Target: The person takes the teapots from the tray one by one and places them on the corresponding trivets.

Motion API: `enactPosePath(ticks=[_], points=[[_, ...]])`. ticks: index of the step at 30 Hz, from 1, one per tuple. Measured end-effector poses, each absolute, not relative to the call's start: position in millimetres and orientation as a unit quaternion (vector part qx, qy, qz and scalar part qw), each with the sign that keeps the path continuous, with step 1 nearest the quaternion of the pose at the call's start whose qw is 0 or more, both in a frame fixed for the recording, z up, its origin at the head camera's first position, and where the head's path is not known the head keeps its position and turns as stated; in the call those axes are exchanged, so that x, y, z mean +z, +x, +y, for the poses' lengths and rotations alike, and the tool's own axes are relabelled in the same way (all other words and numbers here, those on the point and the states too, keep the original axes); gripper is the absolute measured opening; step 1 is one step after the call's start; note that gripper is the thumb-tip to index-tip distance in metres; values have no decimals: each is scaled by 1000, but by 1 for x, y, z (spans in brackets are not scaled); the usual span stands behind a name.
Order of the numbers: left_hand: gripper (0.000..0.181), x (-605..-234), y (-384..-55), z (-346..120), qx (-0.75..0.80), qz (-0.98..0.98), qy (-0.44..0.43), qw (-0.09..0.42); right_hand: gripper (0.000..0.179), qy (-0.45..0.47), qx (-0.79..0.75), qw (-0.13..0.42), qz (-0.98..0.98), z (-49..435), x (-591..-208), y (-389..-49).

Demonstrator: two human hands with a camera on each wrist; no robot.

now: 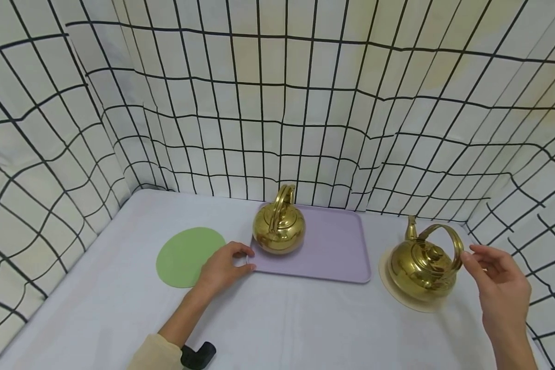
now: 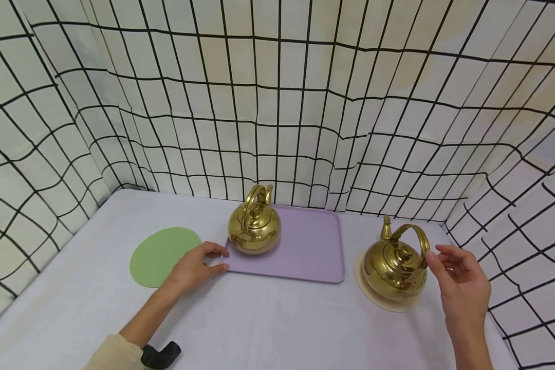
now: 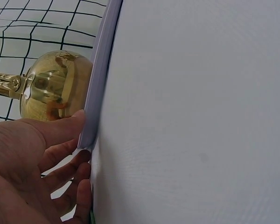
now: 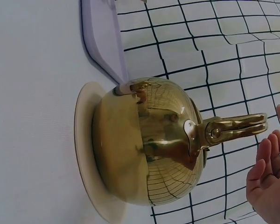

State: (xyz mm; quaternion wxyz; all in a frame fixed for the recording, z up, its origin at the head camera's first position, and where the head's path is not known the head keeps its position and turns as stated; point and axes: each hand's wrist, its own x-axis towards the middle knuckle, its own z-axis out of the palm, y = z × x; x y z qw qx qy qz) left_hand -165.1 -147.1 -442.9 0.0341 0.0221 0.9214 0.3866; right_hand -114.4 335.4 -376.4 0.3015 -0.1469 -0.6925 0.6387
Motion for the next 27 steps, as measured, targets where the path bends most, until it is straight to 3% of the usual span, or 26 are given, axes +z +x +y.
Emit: enactPosePath(ticks=[12,27], points=[[25,-444,-165,-148,387,921,21,33,26,-45,422,398,-813,317,-369,-114],[25,-443,-165,-147,384,923,21,34,27,52,369,389,-842,291,-360,-116]])
